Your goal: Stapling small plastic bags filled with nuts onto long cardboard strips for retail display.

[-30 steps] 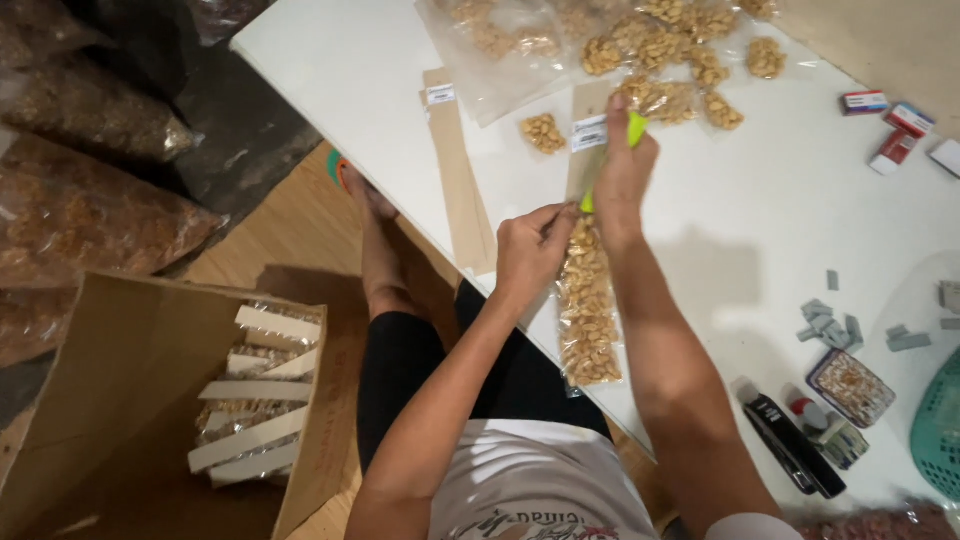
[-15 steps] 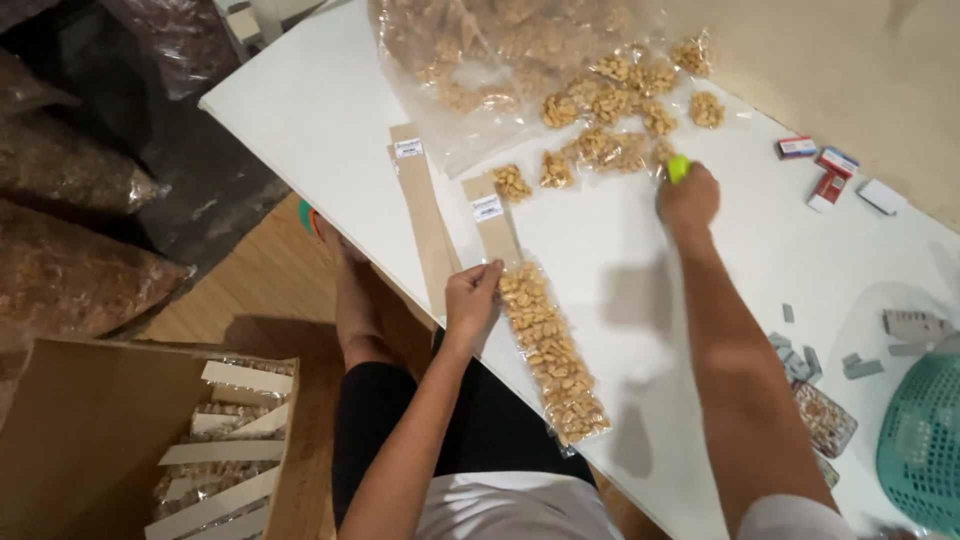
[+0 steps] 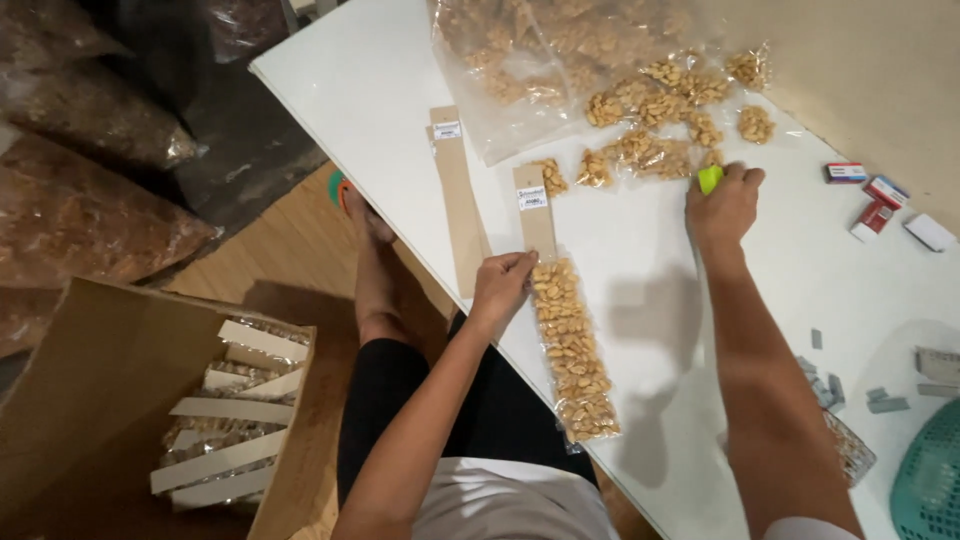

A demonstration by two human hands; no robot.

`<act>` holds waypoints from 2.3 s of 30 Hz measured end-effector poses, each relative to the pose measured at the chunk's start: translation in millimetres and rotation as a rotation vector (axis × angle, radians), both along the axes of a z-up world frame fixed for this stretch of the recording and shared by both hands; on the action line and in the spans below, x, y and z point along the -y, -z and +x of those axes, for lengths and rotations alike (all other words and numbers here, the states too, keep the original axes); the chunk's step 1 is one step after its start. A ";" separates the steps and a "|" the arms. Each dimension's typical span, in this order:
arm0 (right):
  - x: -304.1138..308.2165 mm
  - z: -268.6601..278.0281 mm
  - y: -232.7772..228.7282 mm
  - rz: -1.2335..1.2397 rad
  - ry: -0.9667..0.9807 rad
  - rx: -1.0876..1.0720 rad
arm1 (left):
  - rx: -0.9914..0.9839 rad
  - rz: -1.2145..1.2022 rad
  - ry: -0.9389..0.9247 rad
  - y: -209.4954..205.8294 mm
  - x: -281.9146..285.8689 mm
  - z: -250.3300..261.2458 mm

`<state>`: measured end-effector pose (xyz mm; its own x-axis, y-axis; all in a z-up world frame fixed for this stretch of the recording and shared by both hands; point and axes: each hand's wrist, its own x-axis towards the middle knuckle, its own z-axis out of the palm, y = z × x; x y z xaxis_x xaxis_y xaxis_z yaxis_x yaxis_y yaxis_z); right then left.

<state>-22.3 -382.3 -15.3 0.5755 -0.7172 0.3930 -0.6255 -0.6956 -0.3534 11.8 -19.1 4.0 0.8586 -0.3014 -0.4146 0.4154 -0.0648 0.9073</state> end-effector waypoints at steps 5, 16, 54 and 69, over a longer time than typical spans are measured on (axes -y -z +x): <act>-14.8 4.3 -9.2 -0.019 -0.050 -0.044 | -0.002 0.006 0.022 -7.5 1.1 -4.1; -24.5 -57.3 -7.7 0.402 -0.185 -0.234 | 0.111 0.094 0.010 -16.3 0.3 -1.2; -218.1 38.5 -133.2 1.025 0.004 0.709 | 0.675 0.162 0.062 -63.8 21.0 -30.2; -45.7 43.7 -36.8 0.517 0.009 -0.200 | 0.006 0.003 -0.037 4.2 10.8 4.6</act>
<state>21.4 -336.6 21.5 0.5957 -0.7930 -0.1278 -0.7205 -0.4572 -0.5214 16.3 -29.8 -0.2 0.8717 -0.2682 -0.4102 0.4122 -0.0517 0.9096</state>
